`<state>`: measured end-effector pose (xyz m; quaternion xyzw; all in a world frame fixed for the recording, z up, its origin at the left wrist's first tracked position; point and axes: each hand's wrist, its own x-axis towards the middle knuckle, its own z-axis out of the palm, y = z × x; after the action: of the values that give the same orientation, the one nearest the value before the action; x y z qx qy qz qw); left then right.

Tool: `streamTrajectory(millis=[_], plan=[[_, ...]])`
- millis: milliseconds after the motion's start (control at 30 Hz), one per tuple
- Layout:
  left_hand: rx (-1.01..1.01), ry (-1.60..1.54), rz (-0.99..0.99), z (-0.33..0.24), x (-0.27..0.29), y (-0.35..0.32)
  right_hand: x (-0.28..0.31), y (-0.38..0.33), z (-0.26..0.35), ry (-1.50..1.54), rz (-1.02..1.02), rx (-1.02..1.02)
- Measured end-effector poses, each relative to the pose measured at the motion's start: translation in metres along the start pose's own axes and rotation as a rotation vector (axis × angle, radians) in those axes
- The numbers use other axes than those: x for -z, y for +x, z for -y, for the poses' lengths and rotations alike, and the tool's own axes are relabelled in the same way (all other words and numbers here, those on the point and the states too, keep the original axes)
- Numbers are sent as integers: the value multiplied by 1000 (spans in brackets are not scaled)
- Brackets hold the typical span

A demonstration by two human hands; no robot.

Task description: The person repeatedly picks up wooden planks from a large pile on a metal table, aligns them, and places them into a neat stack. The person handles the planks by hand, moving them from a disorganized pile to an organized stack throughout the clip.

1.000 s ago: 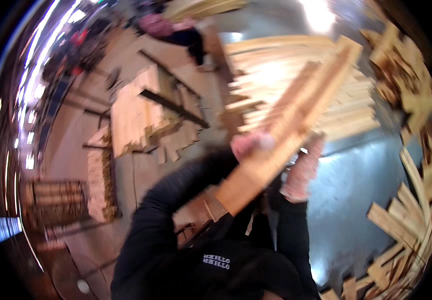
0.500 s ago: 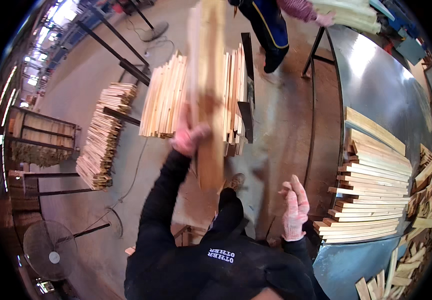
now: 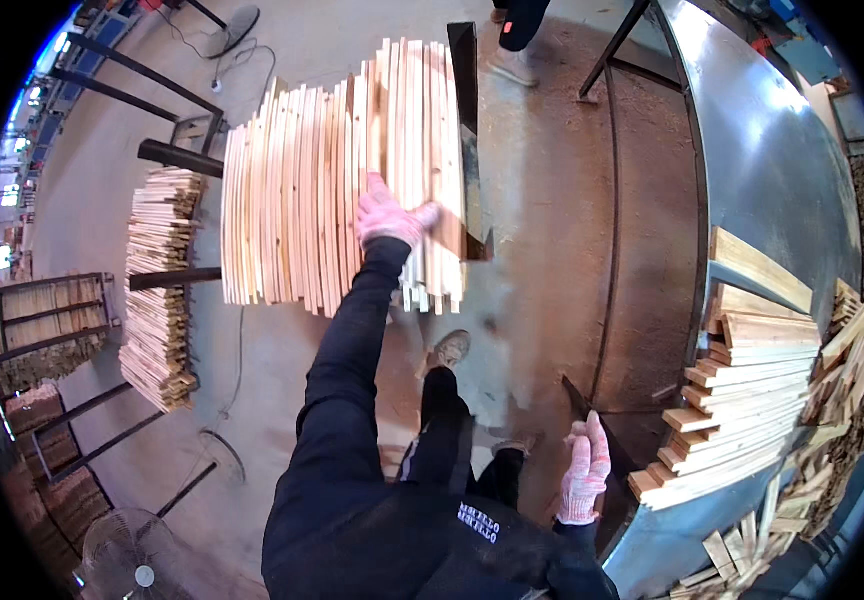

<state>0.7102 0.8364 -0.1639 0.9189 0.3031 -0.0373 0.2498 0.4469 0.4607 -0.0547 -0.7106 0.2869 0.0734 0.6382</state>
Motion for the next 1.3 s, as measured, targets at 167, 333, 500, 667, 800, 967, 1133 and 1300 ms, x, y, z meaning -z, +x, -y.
streamTrajectory(millis=[167, 333, 500, 667, 800, 967, 1133, 1300], plan=[[-75, -96, -229, 38, -21, 46, -1, -5, -28, 67, 102, -45], [-521, -88, -261, -47, 16, -30, 82, -34, 17, -762, 271, 245], [-911, -494, -118, -171, 3, -271, 317, -134, -31, -995, -690, 150], [-1114, -632, 602, -225, -56, -548, 563, -299, -176, -835, -1594, -724], [-1143, -434, 1318, -281, -138, -772, 652, -370, -296, 120, -1652, -1053], [-1072, 53, 1780, -312, -228, -997, 624, -359, -275, 316, -1480, -492], [-584, 168, 2075, -271, -262, -1058, 613, -375, -259, 158, -1053, -302], [-297, 76, 2133, -260, -252, -1086, 805, -401, -358, -232, -1961, -1029]])
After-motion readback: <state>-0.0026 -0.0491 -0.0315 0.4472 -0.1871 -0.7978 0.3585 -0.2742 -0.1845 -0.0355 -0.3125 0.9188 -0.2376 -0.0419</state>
